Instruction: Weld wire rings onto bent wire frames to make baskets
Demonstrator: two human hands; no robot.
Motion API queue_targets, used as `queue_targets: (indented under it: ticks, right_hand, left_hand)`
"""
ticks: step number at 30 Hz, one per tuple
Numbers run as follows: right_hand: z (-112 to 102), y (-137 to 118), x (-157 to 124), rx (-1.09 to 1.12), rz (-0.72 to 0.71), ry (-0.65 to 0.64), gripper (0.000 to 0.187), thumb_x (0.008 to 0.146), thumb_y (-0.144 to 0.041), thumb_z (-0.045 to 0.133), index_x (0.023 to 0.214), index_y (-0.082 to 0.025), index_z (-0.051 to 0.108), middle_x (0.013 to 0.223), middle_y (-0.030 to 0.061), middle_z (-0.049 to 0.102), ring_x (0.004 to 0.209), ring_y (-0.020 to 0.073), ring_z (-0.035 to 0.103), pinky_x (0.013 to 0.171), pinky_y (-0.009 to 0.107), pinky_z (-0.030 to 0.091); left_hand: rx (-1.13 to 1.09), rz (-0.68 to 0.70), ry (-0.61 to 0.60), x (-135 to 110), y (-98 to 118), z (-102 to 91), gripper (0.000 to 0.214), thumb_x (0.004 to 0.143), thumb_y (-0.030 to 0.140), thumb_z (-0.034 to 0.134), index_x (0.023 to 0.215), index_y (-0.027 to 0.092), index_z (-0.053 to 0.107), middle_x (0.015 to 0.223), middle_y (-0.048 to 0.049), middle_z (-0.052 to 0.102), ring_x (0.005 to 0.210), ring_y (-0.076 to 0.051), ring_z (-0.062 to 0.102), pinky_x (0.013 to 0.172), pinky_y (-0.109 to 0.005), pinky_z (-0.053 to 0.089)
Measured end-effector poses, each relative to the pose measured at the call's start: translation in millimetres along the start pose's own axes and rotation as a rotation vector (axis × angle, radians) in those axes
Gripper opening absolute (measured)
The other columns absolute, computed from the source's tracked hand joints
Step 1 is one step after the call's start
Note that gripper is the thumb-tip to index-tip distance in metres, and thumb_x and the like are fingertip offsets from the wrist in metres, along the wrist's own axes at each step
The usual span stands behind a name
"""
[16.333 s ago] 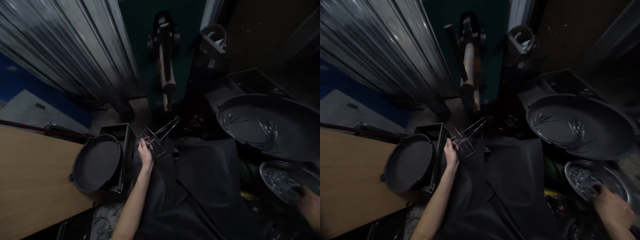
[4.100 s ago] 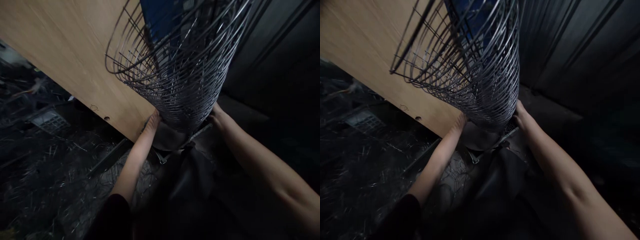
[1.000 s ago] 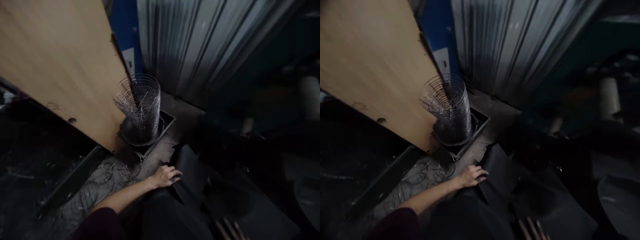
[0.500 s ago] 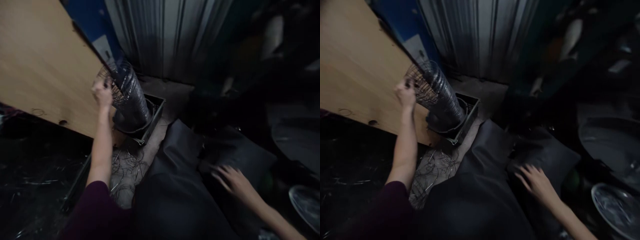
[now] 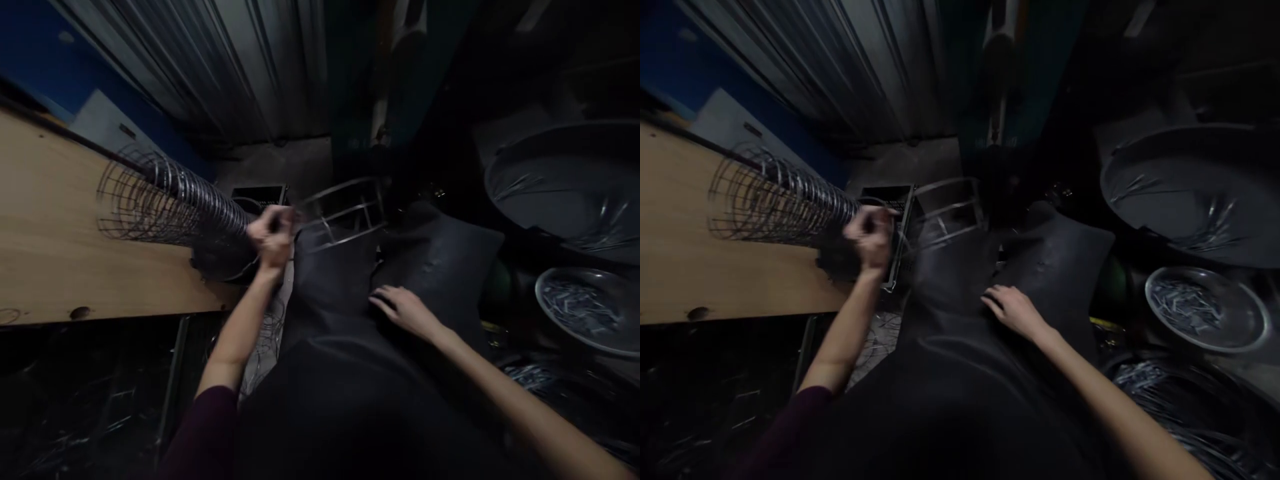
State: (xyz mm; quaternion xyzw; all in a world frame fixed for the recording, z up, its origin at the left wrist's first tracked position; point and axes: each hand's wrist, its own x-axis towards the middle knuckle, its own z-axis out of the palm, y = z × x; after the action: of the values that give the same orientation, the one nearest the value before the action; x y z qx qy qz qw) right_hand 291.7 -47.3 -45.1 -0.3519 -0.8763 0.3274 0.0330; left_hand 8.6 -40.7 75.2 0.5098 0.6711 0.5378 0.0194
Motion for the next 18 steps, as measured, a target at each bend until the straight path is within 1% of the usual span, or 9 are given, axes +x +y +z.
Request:
queue_targets:
  ticks: [2,4,6,7,8,10,12,14,18]
  right_hand:
    - [-24.5,19.9,0.6,-0.094,0.088,0.134,0.036,0.092,-0.039,0.037,0.096,-0.019,0.067,0.098,0.0119,0.067,0.089,0.0278,0.063,0.084,0.042,0.048]
    - [-46.7,39.8,0.1,-0.105,0.2,0.334,0.038,0.092,-0.042,0.036,0.098,-0.018,0.064,0.094,0.0133,0.065,0.086,0.0287,0.062,0.081,0.043,0.049]
    - [-64.4,56.5,1.6,-0.044,0.245,0.527,0.043,0.091,-0.048,0.038,0.112,-0.016,0.058,0.102,0.0153,0.062,0.093,0.0295,0.06,0.085,0.043,0.048]
    - [-71.0,62.7,4.3,-0.002,0.219,0.574,0.049,0.089,-0.051,0.043,0.122,-0.016,0.053,0.112,0.0168,0.058,0.102,0.0304,0.057,0.09,0.043,0.046]
    - [-75.9,67.4,8.7,0.039,0.174,0.576,0.06,0.085,-0.055,0.05,0.131,-0.016,0.045,0.124,0.0179,0.052,0.112,0.0316,0.052,0.095,0.044,0.043]
    - [-80.6,72.2,21.6,0.111,0.097,0.442,0.085,0.075,-0.057,0.063,0.143,-0.017,0.031,0.14,0.0172,0.039,0.123,0.0335,0.043,0.1,0.045,0.039]
    - [-81.2,71.8,37.0,0.172,0.12,0.238,0.092,0.072,-0.054,0.068,0.147,-0.02,0.025,0.137,0.0148,0.043,0.114,0.0324,0.051,0.095,0.046,0.044]
    - [-82.1,68.1,51.2,0.21,0.168,0.143,0.08,0.077,-0.051,0.064,0.145,-0.024,0.032,0.126,0.0111,0.055,0.099,0.0282,0.059,0.087,0.044,0.049]
    - [-95.1,58.9,75.8,0.216,0.064,0.282,0.055,0.084,-0.048,0.056,0.133,-0.023,0.05,0.12,0.0074,0.059,0.106,0.0264,0.057,0.094,0.043,0.044]
  left_hand:
    - [-0.09,-0.028,-0.135,-15.1,-14.3,43.2,0.043,0.084,0.052,0.053,0.063,0.015,0.061,0.058,0.0019,0.054,0.058,-0.008,0.05,0.059,-0.021,0.04]
    - [-0.167,-0.106,-0.24,-28.2,-28.9,79.1,0.045,0.082,0.053,0.054,0.058,0.015,0.057,0.053,0.0034,0.047,0.053,-0.007,0.043,0.055,-0.021,0.034]
    - [-0.211,-0.183,-0.3,-38.0,-42.6,102.6,0.047,0.081,0.054,0.055,0.054,0.015,0.052,0.051,0.0042,0.041,0.051,-0.007,0.038,0.052,-0.022,0.03]
    - [-0.229,-0.205,-0.333,-41.4,-48.7,109.8,0.048,0.08,0.054,0.056,0.053,0.015,0.05,0.051,0.0043,0.04,0.051,-0.007,0.036,0.052,-0.022,0.029]
    - [-0.247,-0.22,-0.371,-43.9,-54.1,114.7,0.047,0.079,0.054,0.056,0.052,0.016,0.05,0.051,0.0043,0.04,0.051,-0.007,0.035,0.052,-0.022,0.029]
    - [-0.273,-0.239,-0.443,-46.4,-62.2,120.2,0.046,0.078,0.053,0.058,0.053,0.016,0.05,0.052,0.004,0.041,0.053,-0.008,0.037,0.053,-0.022,0.03]
    - [-0.288,-0.264,-0.478,-46.5,-67.5,123.6,0.045,0.078,0.053,0.058,0.054,0.016,0.05,0.053,0.0038,0.041,0.054,-0.009,0.038,0.054,-0.022,0.031]
    - [-0.306,-0.29,-0.476,-44.7,-71.6,126.7,0.046,0.077,0.053,0.059,0.053,0.016,0.048,0.053,0.004,0.04,0.054,-0.009,0.037,0.054,-0.023,0.031]
    - [-0.33,-0.362,-0.391,-37.0,-80.9,132.0,0.052,0.075,0.06,0.057,0.051,0.017,0.042,0.051,0.0047,0.035,0.051,-0.008,0.032,0.052,-0.023,0.028]
